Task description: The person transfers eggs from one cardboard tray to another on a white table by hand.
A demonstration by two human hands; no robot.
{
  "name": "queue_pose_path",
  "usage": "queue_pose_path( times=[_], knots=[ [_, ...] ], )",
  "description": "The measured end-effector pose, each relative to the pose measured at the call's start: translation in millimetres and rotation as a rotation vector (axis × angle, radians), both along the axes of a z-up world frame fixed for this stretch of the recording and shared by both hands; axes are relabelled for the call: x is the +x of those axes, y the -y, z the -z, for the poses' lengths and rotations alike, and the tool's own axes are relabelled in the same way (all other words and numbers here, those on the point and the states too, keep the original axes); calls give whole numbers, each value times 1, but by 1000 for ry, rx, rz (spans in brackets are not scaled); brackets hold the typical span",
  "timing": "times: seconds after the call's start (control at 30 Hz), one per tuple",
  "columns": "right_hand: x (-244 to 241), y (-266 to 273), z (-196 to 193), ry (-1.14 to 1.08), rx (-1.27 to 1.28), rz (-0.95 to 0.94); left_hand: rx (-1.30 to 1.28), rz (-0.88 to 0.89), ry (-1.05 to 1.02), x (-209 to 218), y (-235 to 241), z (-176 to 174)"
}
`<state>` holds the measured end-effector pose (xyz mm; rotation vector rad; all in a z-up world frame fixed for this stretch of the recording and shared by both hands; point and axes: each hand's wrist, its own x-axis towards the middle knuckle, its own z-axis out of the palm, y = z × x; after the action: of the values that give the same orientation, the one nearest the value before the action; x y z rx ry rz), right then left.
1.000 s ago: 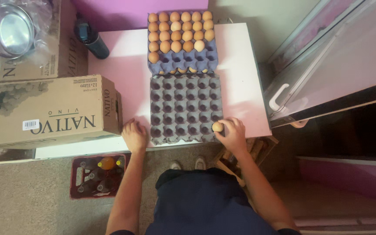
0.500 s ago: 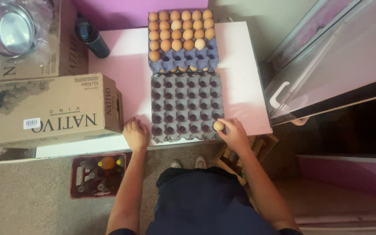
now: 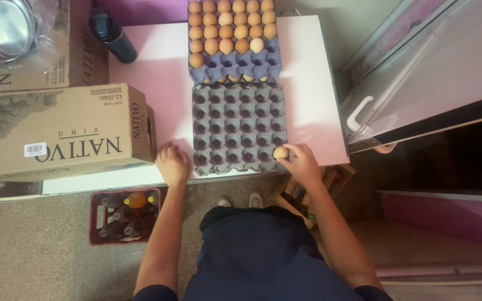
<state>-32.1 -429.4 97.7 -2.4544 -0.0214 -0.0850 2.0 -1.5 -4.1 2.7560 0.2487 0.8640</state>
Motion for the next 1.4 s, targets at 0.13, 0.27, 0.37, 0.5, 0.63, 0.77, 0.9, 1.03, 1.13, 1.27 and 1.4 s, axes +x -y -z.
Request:
queue_pose_path(
  times=[0.13,0.27,0.37,0.5,0.63,0.77,0.9,1.03,1.13,1.27,1.4],
  knots=[
    [2,0,6,33,36,-24,-8,3,7,-1,2,-2],
    [3,2,7,59,-23,-38,-12,4,41,0,3,-4],
    [-1,-1,2,81,-61,-22,-5,19,48,0,0,1],
    [-1,-2,-3,106,-73,-18,-10,20,54,1,2,-2],
    [8,11,13,132,-19,-91,-3,17,60,0,1,1],
    [6,8,9,126,-19,-91,5,20,53,0,0,1],
    [4,4,4,112,13,-66,0,24,69,0,1,-3],
    [2,-1,6,148,7,-40,5,16,74,0,1,-3],
    [0,-5,4,141,-12,-12,8,8,54,1,1,-1],
    [0,-5,3,180,-72,-15,-4,12,56,0,1,-2],
    [13,-4,-10,316,-112,-59,21,-1,24,-1,0,4]
  ],
)
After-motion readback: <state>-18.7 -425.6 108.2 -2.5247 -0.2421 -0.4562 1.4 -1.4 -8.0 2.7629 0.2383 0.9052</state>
